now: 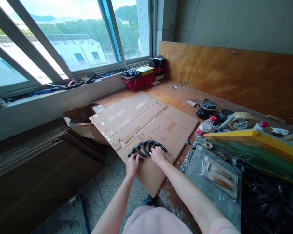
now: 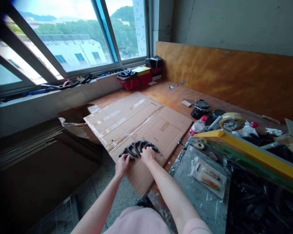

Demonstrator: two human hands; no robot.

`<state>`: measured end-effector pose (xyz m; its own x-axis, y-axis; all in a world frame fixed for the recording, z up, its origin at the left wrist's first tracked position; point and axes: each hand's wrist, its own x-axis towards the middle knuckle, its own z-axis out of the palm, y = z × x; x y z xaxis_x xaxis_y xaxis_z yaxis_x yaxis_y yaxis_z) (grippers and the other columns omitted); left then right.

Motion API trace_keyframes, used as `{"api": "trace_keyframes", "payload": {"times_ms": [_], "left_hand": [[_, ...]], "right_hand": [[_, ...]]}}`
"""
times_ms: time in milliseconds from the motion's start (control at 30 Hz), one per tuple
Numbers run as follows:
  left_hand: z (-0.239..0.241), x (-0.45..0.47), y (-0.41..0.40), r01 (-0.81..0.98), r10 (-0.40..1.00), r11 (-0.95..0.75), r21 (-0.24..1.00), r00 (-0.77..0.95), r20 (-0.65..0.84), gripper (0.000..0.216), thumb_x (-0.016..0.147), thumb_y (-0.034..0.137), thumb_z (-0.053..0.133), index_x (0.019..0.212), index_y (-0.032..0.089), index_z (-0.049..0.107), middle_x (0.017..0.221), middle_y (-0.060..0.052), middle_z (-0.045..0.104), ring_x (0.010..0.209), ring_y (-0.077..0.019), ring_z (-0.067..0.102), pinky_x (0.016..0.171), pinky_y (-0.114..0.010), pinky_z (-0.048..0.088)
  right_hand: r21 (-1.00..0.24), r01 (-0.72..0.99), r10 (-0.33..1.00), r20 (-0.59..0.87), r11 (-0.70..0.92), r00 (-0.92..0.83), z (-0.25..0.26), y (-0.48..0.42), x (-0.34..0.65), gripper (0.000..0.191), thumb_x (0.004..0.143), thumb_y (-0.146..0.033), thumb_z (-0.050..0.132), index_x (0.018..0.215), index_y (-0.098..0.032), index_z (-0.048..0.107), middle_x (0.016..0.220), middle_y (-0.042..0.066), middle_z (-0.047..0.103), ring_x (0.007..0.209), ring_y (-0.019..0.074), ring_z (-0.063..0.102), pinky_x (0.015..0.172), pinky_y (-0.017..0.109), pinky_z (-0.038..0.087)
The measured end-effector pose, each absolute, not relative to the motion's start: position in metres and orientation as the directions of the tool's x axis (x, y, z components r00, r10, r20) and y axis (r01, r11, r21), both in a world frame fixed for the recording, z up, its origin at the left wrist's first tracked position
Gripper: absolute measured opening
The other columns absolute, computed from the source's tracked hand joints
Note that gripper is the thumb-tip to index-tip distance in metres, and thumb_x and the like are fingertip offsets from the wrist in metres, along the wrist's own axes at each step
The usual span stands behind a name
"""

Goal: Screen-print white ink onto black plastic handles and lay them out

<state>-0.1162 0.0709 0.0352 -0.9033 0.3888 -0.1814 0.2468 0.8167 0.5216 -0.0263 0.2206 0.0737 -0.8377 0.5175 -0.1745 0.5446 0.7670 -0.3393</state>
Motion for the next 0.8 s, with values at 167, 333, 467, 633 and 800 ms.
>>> {"api": "trace_keyframes", "payload": {"times_ms": [167, 333, 467, 633, 800], "left_hand": [[0.037, -0.128, 0.086, 0.294, 0.41, 0.839, 0.458, -0.895, -0.177, 0.035, 0.09, 0.046, 0.042, 0.1, 0.02, 0.064, 0.095, -0.011, 0.068, 0.092, -0.0245, 0.064, 0.081, -0.034, 0.046], [0.041, -0.155, 0.101, 0.405, 0.495, 0.824, 0.396, -0.855, -0.155, 0.037, 0.089, 0.048, 0.044, 0.102, 0.02, 0.065, 0.094, -0.011, 0.064, 0.091, -0.0247, 0.063, 0.083, -0.035, 0.046], [0.049, -0.162, 0.105, 0.49, 0.558, 0.796, 0.354, -0.822, -0.116, 0.037, 0.087, 0.046, 0.049, 0.109, 0.021, 0.065, 0.101, -0.012, 0.062, 0.099, -0.0272, 0.059, 0.084, -0.037, 0.046], [0.052, -0.129, 0.116, 0.596, 0.632, 0.734, 0.325, -0.775, -0.006, 0.047, 0.086, 0.048, 0.049, 0.127, 0.027, 0.058, 0.139, -0.012, 0.046, 0.124, -0.0316, 0.043, 0.091, -0.043, 0.044], [0.044, -0.113, 0.14, 0.598, 0.643, 0.752, 0.276, -0.758, -0.109, 0.056, 0.081, 0.045, 0.054, 0.132, 0.022, 0.056, 0.139, -0.014, 0.05, 0.128, -0.0389, 0.038, 0.1, -0.056, 0.035]], "right_hand": [[-0.373, 0.622, 0.579, -0.235, 0.688, -0.781, 0.067, 0.219, -0.038, 0.027, 0.086, -0.034, 0.059, 0.105, -0.017, 0.07, 0.108, 0.013, 0.063, 0.109, 0.0263, 0.053, 0.089, 0.033, 0.041], [-0.477, 0.652, 0.621, -0.249, 0.59, -0.744, 0.062, 0.217, -0.036, 0.039, 0.082, -0.034, 0.063, 0.117, -0.018, 0.067, 0.114, 0.013, 0.064, 0.109, 0.0242, 0.057, 0.095, 0.031, 0.039], [-0.519, 0.668, 0.644, -0.262, 0.533, -0.718, 0.06, 0.214, -0.037, 0.043, 0.082, -0.028, 0.061, 0.123, -0.015, 0.063, 0.12, 0.014, 0.063, 0.113, 0.0239, 0.057, 0.098, 0.03, 0.038], [-0.565, 0.675, 0.661, -0.278, 0.474, -0.697, 0.059, 0.216, -0.039, 0.039, 0.087, -0.023, 0.054, 0.124, -0.014, 0.063, 0.121, 0.014, 0.064, 0.114, 0.0224, 0.058, 0.099, 0.028, 0.039], [-0.616, 0.674, 0.66, -0.311, 0.408, -0.684, 0.066, 0.222, -0.043, 0.038, 0.091, -0.021, 0.044, 0.121, -0.013, 0.065, 0.116, 0.013, 0.067, 0.111, 0.0222, 0.061, 0.096, 0.029, 0.042]]}}
